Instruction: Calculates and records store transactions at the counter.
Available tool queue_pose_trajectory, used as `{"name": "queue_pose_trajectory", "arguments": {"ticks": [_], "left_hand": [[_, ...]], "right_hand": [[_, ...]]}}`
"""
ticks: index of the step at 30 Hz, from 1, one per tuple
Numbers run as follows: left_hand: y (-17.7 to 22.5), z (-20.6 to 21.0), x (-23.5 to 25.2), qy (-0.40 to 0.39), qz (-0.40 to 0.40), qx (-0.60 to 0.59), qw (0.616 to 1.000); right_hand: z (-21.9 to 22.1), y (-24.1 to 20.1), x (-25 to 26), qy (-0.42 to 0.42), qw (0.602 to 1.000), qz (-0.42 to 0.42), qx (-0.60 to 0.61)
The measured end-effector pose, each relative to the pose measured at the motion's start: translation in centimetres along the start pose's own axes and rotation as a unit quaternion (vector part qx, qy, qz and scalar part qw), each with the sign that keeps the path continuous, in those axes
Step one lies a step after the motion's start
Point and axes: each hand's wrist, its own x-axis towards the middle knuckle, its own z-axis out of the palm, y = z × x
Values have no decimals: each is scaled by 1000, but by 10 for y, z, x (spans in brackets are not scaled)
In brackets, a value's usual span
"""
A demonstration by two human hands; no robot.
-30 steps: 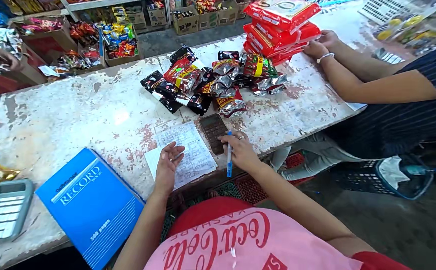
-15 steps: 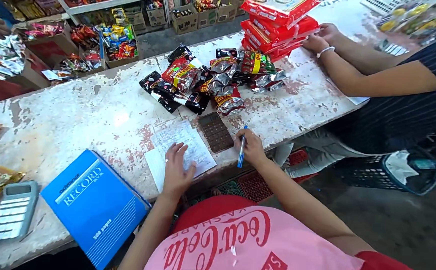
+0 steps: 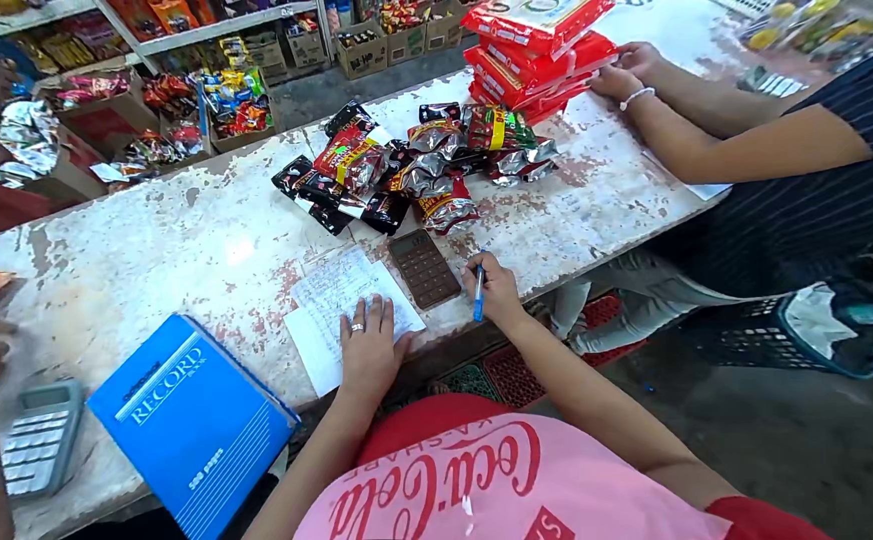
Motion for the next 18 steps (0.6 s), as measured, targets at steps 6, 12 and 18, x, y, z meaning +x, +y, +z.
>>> {"name": "queue_pose_trajectory", "arguments": {"ticks": [6,12,18], "left_hand": [[2,7,-2,56,50,-65,995],[-25,-29,29,46,-71,-91,992],[-79,-41,95,18,-178,-39,983]], "right_hand": [[-1,1,0,-5,1000,-15,-12],[-2,-3,0,-13,1000,3,-20],[-1,0,-1,-16,1000,-5,-19]]}}
